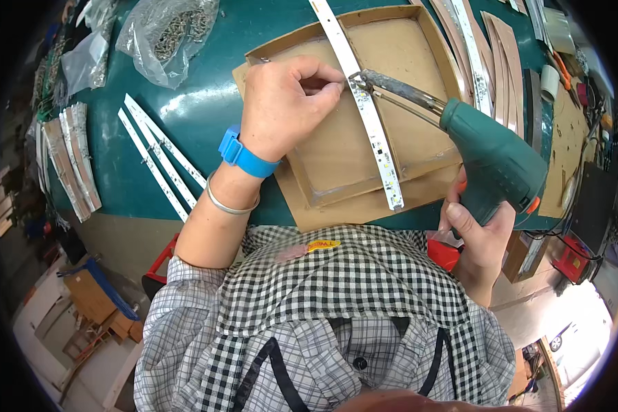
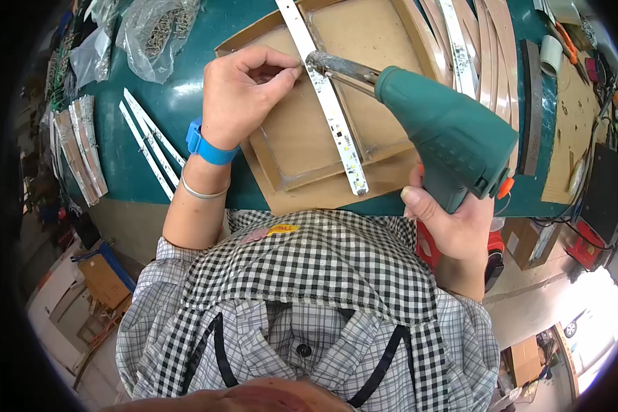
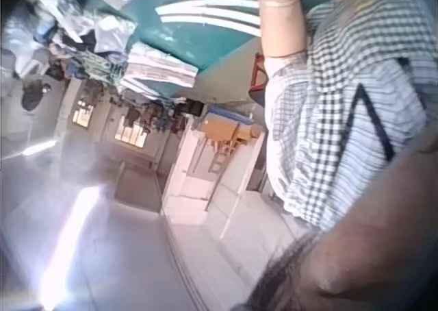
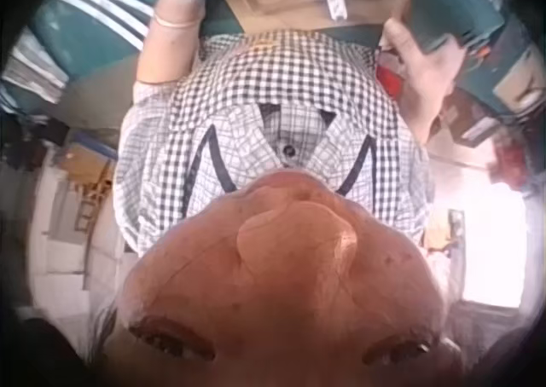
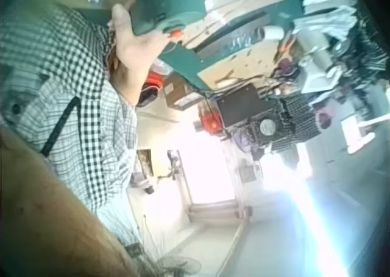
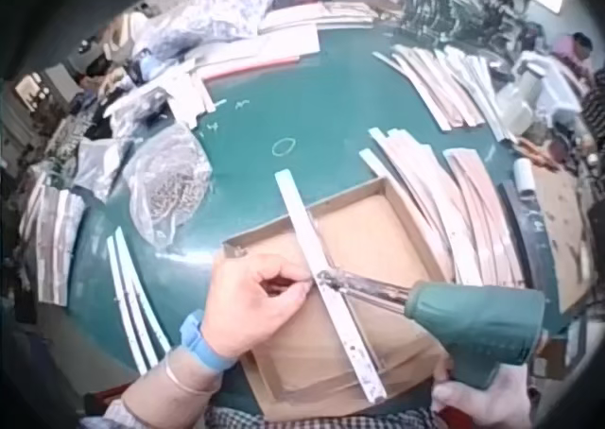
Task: Assembling LED light strips by attaching and securing components using a soldering gun or heat tool.
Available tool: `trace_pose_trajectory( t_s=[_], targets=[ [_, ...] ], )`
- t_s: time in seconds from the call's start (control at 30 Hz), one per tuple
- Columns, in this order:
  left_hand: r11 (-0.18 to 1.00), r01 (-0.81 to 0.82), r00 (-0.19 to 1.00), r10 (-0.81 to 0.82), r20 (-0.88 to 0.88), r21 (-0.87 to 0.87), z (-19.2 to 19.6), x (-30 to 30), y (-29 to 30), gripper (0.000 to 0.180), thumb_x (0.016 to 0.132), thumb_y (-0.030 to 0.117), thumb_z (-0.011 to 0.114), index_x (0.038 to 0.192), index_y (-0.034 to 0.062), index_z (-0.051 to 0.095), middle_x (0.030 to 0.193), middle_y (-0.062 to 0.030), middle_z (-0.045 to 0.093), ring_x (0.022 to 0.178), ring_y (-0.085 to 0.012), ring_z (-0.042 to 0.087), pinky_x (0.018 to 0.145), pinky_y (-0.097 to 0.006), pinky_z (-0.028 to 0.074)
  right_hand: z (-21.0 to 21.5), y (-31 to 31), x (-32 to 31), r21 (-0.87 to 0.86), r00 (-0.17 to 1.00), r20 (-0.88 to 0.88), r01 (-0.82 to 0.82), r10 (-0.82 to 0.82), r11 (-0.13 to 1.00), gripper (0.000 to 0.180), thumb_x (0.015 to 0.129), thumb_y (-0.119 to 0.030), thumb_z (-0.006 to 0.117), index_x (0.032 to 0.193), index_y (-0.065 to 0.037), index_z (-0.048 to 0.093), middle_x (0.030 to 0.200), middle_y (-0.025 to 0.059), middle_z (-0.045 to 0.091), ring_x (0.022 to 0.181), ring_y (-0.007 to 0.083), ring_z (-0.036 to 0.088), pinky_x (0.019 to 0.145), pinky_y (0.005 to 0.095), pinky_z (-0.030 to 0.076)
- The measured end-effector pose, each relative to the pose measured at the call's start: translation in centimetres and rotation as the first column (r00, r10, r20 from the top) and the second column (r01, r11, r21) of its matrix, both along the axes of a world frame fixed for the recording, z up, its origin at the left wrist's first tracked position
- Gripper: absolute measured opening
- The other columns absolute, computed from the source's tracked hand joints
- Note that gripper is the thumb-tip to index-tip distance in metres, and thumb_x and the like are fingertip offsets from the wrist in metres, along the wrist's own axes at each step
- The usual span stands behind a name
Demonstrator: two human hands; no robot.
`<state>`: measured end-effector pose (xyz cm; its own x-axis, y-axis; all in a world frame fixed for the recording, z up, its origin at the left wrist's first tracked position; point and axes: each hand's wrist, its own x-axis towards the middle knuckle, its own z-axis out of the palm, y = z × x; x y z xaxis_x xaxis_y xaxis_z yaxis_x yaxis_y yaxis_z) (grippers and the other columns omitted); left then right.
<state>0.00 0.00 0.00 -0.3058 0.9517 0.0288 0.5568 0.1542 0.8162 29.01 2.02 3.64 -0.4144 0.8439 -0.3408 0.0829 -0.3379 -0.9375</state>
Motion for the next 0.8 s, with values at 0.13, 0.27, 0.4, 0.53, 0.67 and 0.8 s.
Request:
trace_pose_trajectory(
  t_s=[0.13, 0.27, 0.4, 0.53, 0.67, 0.8],
  targets=[
    [1.0, 0.006, 1.0, -0.006, 0.005, 0.018, -0.1, 0.0, 0.0, 0.012, 0.083, 0.004, 0.074, 0.094, -0.0007, 0.075, 0.083, -0.0067, 0.075, 0.076, -0.0102, 0.071, 0.071, -0.023, 0.058, 0.2, 0.0, -0.2, 0.014, 1.0, 0.012, -0.008, 0.008, 1.0, 0.055, 0.075, -0.002, 0.078, 0.121, 0.008, 0.049, 0.1, 0.0146, 0.055, 0.071, 0.0172, 0.058, 0.053, 0.0277, 0.051],
    [1.0, 0.003, 1.0, -0.003, -0.003, 0.006, -0.2, 0.0, 0.1, 0.012, 0.083, 0.004, 0.074, 0.094, -0.0004, 0.075, 0.083, -0.0066, 0.075, 0.076, -0.0102, 0.071, 0.071, -0.023, 0.058, 0.3, -0.2, -0.4, 0.016, 1.0, 0.014, -0.019, 0.019, 1.0, 0.056, 0.076, -0.005, 0.078, 0.122, 0.008, 0.049, 0.097, 0.0146, 0.056, 0.069, 0.0167, 0.058, 0.053, 0.0273, 0.051],
    [1.0, 0.01, 1.0, -0.01, -0.016, 0.017, -0.1, 0.0, 0.0, 0.012, 0.083, 0.005, 0.074, 0.094, -0.0001, 0.075, 0.083, -0.0062, 0.075, 0.076, -0.0101, 0.071, 0.071, -0.023, 0.058, 0.1, -0.1, -0.3, 0.072, 0.999, -0.031, 0.039, -0.037, 0.997, 0.064, 0.074, -0.01, 0.08, 0.126, 0.009, 0.047, 0.091, 0.0136, 0.057, 0.063, 0.0158, 0.056, 0.049, 0.0252, 0.048],
    [1.0, 0.007, 1.0, -0.007, -0.015, 0.021, 0.0, 0.0, 0.0, 0.012, 0.083, 0.005, 0.074, 0.094, 0.0002, 0.075, 0.083, -0.0057, 0.075, 0.075, -0.0097, 0.071, 0.071, -0.023, 0.057, 0.3, 0.6, -0.6, 0.123, 0.983, -0.157, 0.109, -0.089, 0.986, 0.071, 0.074, -0.012, 0.082, 0.129, 0.011, 0.045, 0.106, 0.0196, 0.059, 0.06, 0.0151, 0.056, 0.046, 0.0249, 0.048],
    [1.0, 0.001, 1.0, -0.001, 0.021, 0.014, 0.0, 0.0, 0.1, 0.012, 0.083, 0.006, 0.075, 0.094, 0.0006, 0.075, 0.084, -0.0053, 0.075, 0.076, -0.0092, 0.07, 0.071, -0.023, 0.057, 0.0, 1.1, -0.2, 0.162, 0.974, -0.202, 0.132, -0.098, 0.978, 0.073, 0.075, -0.012, 0.081, 0.132, 0.012, 0.043, 0.126, 0.0259, 0.053, 0.062, 0.015, 0.055, 0.044, 0.025, 0.049],
    [1.0, 0.006, 0.999, -0.006, 0.035, 0.012, 0.2, 0.1, 0.0, 0.012, 0.084, 0.005, 0.074, 0.095, 0.0007, 0.074, 0.085, -0.005, 0.075, 0.077, -0.0093, 0.07, 0.072, -0.023, 0.057, 0.2, 1.2, -0.9, 0.235, 0.962, -0.2, 0.232, -0.186, 0.944, 0.075, 0.074, -0.016, 0.081, 0.13, 0.015, 0.042, 0.094, 0.0177, 0.055, 0.051, 0.0145, 0.052, 0.042, 0.0231, 0.044]
  ],
)
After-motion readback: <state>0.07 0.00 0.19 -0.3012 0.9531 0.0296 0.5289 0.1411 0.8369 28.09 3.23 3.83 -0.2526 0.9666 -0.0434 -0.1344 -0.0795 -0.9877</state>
